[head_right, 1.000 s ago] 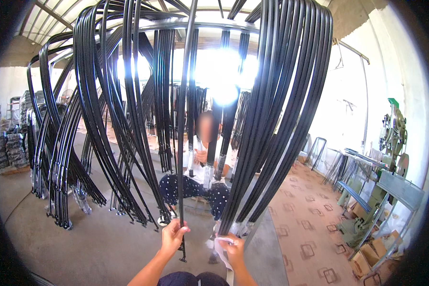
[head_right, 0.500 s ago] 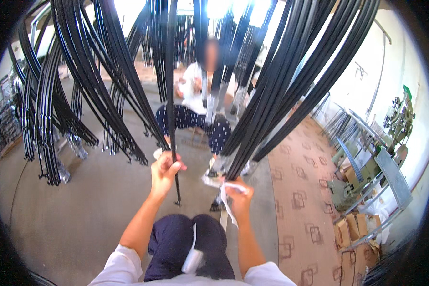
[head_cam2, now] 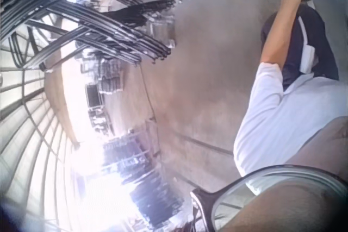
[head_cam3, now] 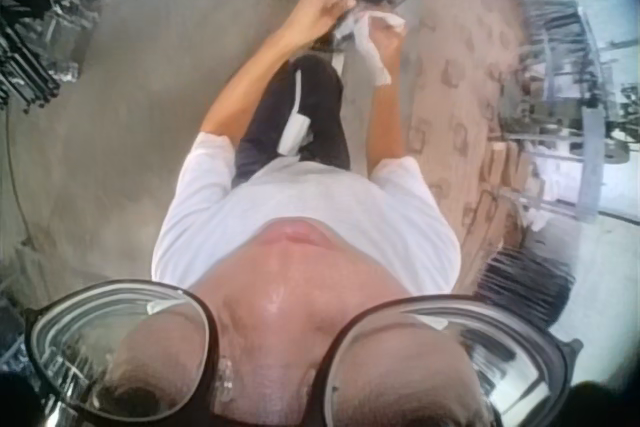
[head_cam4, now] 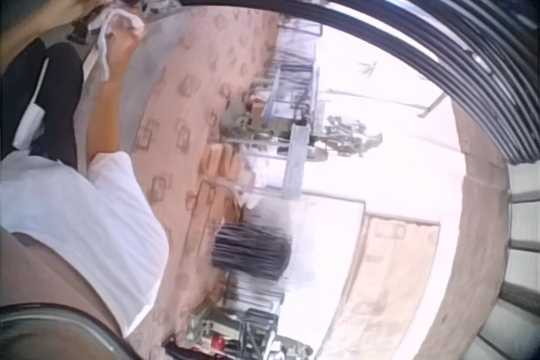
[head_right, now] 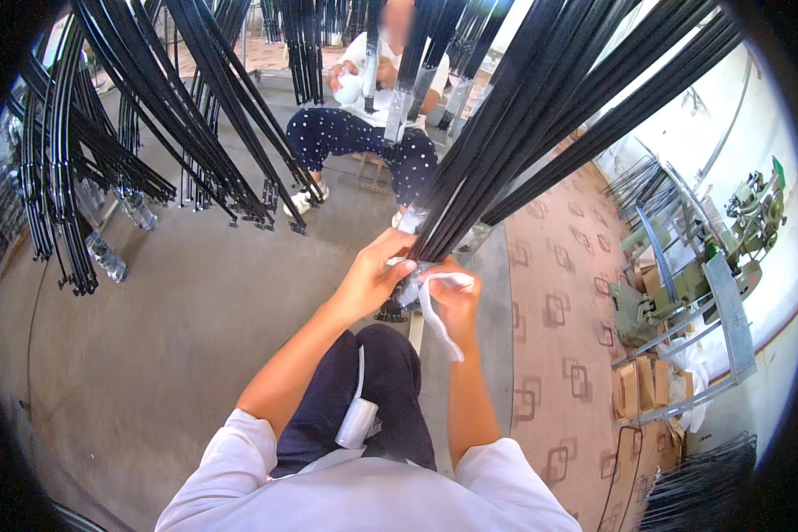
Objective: The person wraps the ends of black metal rods with plastic wrap by hand, and then secures them by applying a white adhesive tape around the wrapped area.
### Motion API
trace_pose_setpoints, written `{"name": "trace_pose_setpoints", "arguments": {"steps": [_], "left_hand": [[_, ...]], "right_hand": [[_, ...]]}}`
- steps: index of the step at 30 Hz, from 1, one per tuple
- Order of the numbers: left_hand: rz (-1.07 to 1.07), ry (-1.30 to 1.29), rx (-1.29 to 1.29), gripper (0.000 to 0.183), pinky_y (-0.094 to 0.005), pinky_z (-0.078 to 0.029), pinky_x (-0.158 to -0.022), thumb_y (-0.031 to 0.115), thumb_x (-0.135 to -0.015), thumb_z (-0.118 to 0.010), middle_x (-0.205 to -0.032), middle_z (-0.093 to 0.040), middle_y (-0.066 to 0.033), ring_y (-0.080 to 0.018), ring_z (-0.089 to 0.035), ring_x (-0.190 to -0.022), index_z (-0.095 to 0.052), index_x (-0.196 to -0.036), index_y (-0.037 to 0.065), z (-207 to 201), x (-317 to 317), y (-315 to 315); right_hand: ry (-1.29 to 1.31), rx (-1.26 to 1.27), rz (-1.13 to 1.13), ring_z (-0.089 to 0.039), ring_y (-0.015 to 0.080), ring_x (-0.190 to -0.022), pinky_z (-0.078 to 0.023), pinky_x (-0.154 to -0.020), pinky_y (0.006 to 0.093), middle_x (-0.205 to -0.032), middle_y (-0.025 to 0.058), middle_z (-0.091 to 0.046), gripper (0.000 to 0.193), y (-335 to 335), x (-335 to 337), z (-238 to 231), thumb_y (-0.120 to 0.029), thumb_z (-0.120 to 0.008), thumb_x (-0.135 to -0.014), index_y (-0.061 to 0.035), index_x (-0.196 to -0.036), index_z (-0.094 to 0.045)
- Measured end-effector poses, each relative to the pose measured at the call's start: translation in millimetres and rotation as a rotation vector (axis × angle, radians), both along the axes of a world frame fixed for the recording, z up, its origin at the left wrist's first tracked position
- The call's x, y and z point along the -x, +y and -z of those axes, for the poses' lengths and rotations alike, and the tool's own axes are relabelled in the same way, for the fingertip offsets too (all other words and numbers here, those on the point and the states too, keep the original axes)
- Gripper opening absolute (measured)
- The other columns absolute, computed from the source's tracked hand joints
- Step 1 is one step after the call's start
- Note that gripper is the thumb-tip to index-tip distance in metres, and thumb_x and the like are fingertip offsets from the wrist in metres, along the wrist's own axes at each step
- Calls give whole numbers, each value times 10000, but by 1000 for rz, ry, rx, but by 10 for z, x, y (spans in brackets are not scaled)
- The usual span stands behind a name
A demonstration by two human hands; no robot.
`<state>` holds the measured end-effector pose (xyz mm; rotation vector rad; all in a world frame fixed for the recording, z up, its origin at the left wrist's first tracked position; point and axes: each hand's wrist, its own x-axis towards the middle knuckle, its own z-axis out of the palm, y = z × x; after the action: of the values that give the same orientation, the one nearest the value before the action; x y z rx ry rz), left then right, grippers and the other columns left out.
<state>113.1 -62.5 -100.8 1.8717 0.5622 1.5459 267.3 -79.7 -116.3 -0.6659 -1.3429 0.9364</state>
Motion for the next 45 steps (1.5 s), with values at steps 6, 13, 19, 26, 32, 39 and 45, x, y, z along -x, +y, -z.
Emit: {"name": "trace_pose_setpoints", "arguments": {"steps": [6,13,19,26,32,39,45], "left_hand": [[203,-98,182,139,-245,-392,-791,5,-801,-519,-876,-545,-23,-103,-499,-861,-530,-940,-5,174,96,166],[306,-143,316,366,-262,-366,-857,-91,-777,-435,-1062,-497,-45,-123,-469,-993,-451,-1126,16,612,196,226],[301,-56,451,333,-201,-369,-757,-75,-770,-465,-913,-516,18,-59,-466,-839,-470,-1092,10,696,239,467],[252,-124,472,312,-224,-383,-787,-60,-774,-495,-933,-529,7,-77,-480,-856,-469,-1080,-2,702,310,460],[266,-97,479,447,-245,-347,-863,-137,-684,-481,-1020,-509,-8,-103,-460,-970,-452,-1107,4,687,353,471],[142,34,474,620,-243,-336,-832,-97,-635,-475,-1090,-484,-1,-127,-436,-1030,-371,-1227,53,770,468,568],[-139,163,403,641,-258,-394,-765,75,-656,-676,-1086,-488,-66,-151,-461,-987,-368,-1215,11,759,532,633]], "right_hand": [[239,186,-268,-534,161,-668,-426,-582,245,-783,87,-550,84,132,-194,157,-34,-579,-628,12,-692,-549],[410,107,-444,-509,290,-992,-377,-885,355,-1073,187,-502,181,245,-75,191,-131,-558,-799,9,-686,-541],[-142,367,-74,-557,127,-746,-443,-652,262,-824,46,-585,84,45,-240,599,-75,-555,-772,-20,-824,-591],[-589,178,196,-548,120,-696,-414,-604,246,-753,45,-597,254,33,-246,760,37,-433,-643,-22,-833,-590],[-895,217,305,-549,368,-797,-430,-682,389,-836,211,-572,344,-89,146,1028,49,-392,-647,-29,-962,-508],[-623,142,153,-556,349,-824,-434,-684,387,-801,165,-582,329,-555,439,1340,97,-407,-620,-56,-878,-542],[-690,311,379,-568,343,-718,-438,-613,400,-718,147,-572,230,7,286,1015,37,-464,-669,-59,-870,-520]]}}
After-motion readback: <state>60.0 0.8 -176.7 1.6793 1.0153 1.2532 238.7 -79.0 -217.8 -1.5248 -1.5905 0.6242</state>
